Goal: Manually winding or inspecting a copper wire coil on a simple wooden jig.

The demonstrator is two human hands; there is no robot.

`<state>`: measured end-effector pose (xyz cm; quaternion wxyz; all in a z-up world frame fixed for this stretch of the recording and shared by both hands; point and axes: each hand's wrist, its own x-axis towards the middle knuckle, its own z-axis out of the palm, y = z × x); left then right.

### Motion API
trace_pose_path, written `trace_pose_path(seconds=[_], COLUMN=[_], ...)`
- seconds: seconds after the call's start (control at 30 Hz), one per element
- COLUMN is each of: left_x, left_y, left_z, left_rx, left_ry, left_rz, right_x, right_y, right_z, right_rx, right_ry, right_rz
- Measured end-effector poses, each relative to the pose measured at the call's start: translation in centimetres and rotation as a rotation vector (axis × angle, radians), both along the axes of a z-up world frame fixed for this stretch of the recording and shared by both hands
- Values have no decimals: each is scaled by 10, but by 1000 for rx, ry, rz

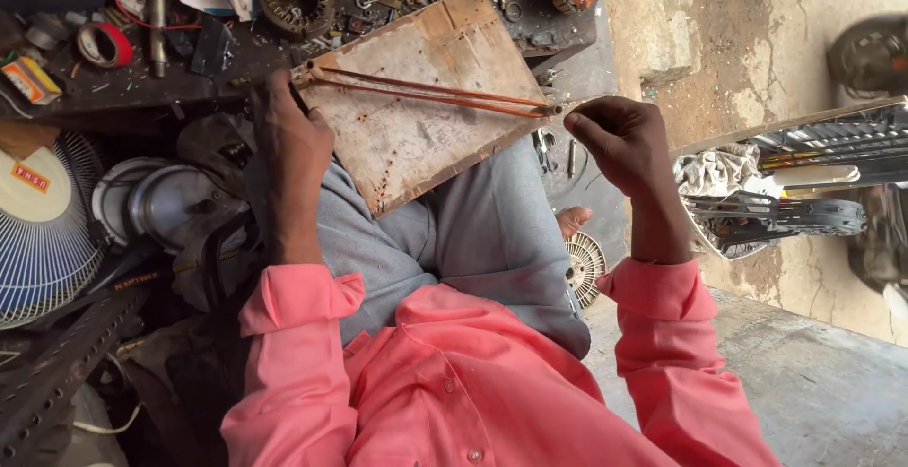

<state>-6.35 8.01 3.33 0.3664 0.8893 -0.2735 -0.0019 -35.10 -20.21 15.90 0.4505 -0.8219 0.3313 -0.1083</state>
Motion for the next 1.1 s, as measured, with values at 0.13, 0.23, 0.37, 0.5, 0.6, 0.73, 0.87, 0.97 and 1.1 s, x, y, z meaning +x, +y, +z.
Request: trace_pose_path(seconds=[0.13,0.23,0.37,0.5,0.6,0.73,0.87,0.97,1.1], left_x=[-2,-2,-4,-39,-113,-151,-92,-21,34], left_y=[1,3,8,-10,-33,-60,-37,2,-4], left_z=[9,0,-6,7,26,77,47,2,-4], left_rx=[-41,-161,-318,-418,-460,-506,-513,-714,-898], left_ry=[128,182,128,-5,114,221,520,779,842], left_rz=[27,21,59,-16,-534,-984,-1122,-646,-23], right_x=[5,-2,-45,-95,-72,-79,-83,-56,15], right_y=[-27,-40,5,84,114,99,68,43,25], right_z=[-50,-95,-134,-85,22,81,106,82,49], right_rx=[-65,-108,-366,-130,242,271,249,241,-76], right_ry=[0,-21,118,209,33,-70,-190,-224,-276], right_rz=[-113,-301,-82,390,446,682,417,130,-33])
